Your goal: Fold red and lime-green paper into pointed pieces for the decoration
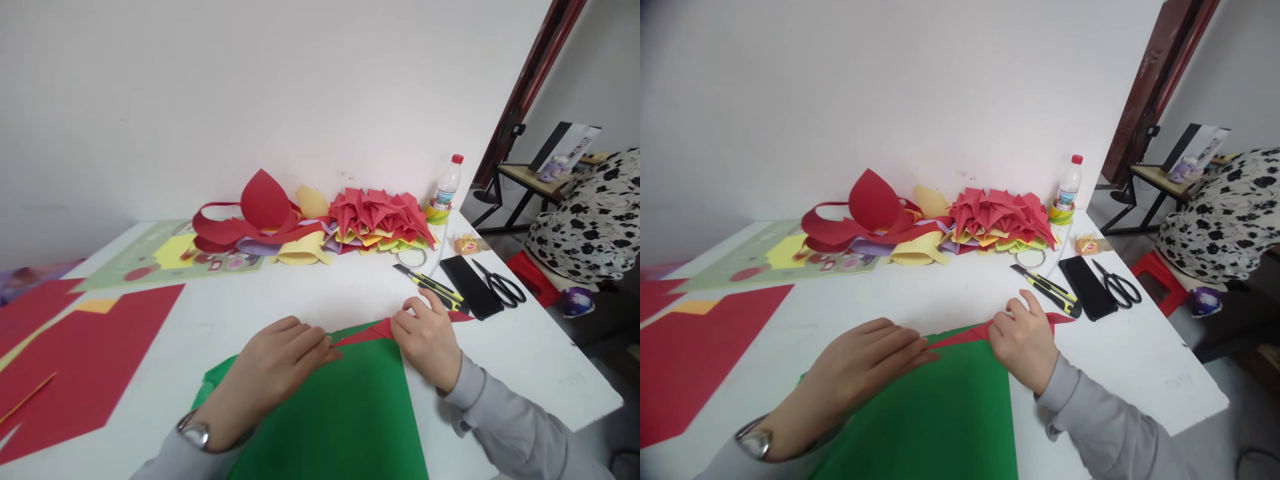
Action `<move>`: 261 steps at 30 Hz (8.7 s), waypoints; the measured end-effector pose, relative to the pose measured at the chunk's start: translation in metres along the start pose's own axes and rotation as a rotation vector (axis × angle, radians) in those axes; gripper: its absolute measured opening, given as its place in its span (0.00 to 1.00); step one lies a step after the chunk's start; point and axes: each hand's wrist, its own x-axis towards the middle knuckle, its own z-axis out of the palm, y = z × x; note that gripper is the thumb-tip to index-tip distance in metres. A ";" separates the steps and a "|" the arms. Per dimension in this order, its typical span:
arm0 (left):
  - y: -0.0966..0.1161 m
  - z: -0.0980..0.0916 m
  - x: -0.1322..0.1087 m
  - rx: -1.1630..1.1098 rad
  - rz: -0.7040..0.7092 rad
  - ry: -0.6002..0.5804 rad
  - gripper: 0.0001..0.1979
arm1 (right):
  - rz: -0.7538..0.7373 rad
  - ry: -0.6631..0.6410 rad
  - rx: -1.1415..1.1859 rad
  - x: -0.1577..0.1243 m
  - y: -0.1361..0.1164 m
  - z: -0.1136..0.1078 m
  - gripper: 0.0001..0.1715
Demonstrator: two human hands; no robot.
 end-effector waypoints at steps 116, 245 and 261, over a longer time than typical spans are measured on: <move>0.081 0.064 -0.022 0.047 -0.110 -0.184 0.19 | 0.314 -0.479 0.739 -0.026 0.002 0.015 0.04; 0.086 0.061 -0.003 0.042 -0.143 -0.295 0.22 | 0.499 -0.581 0.595 -0.025 0.024 0.019 0.19; 0.084 0.059 -0.003 -0.002 -0.177 -0.221 0.17 | 0.521 -0.567 0.600 -0.026 0.023 0.021 0.19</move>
